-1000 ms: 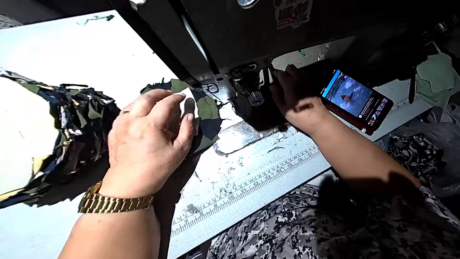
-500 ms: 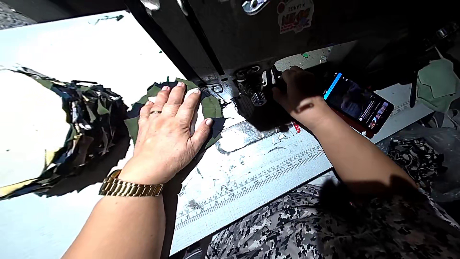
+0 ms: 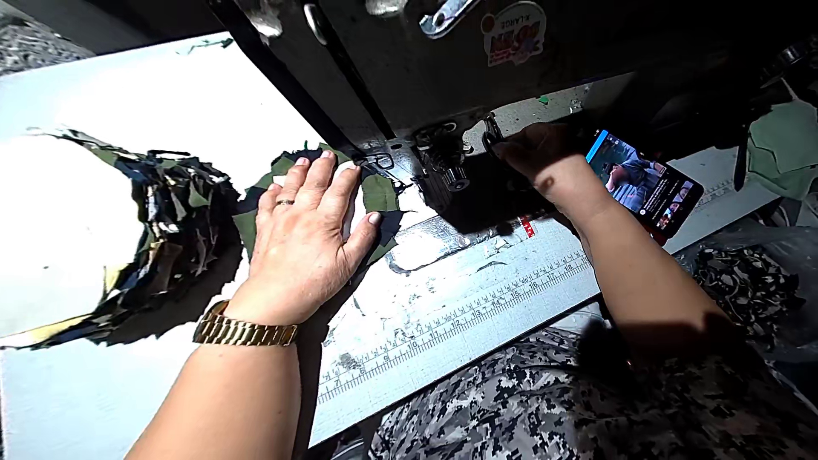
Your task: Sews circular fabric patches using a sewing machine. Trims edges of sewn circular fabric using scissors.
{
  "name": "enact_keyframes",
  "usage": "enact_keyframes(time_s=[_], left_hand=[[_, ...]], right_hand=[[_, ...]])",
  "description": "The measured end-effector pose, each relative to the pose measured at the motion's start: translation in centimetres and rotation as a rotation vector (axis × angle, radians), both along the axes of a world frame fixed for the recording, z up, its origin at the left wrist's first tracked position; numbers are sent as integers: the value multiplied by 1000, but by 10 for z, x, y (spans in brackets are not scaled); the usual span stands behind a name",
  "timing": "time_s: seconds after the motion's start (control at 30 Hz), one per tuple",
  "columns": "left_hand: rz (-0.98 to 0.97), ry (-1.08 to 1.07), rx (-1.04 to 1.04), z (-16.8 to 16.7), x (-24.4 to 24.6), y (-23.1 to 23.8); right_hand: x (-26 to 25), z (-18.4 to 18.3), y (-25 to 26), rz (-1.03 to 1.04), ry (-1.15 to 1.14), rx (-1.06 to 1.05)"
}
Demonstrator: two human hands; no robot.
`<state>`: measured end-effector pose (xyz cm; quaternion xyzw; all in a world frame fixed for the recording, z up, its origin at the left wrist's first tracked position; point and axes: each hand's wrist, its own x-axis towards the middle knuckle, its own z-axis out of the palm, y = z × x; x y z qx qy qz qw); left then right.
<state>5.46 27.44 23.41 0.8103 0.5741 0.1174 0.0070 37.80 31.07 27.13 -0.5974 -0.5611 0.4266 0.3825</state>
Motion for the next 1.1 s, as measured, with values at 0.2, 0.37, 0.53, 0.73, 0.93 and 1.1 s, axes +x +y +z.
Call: enact_keyframes(time_s=[0.2,0.37,0.53,0.73,0.93,1.1], left_hand=[[-1,7,21,-4,-3,1],[-1,13,21,-6,-5,2],[-5,-4,6,-2,-2,2],[8,14,11,-7,-8,2],[5,2,16,-7,-8,2],[8,6,10,-6,-7,2]], right_hand=[[-5,5,-4,26,290,-153],[-3,6,-3,82,428,-265],[-1,6,-5,117,495,-316],[-2,6,-6,154,520,-334],[-3,5,-7,132,528,-297],[-3,4,-7,150,538,-309]])
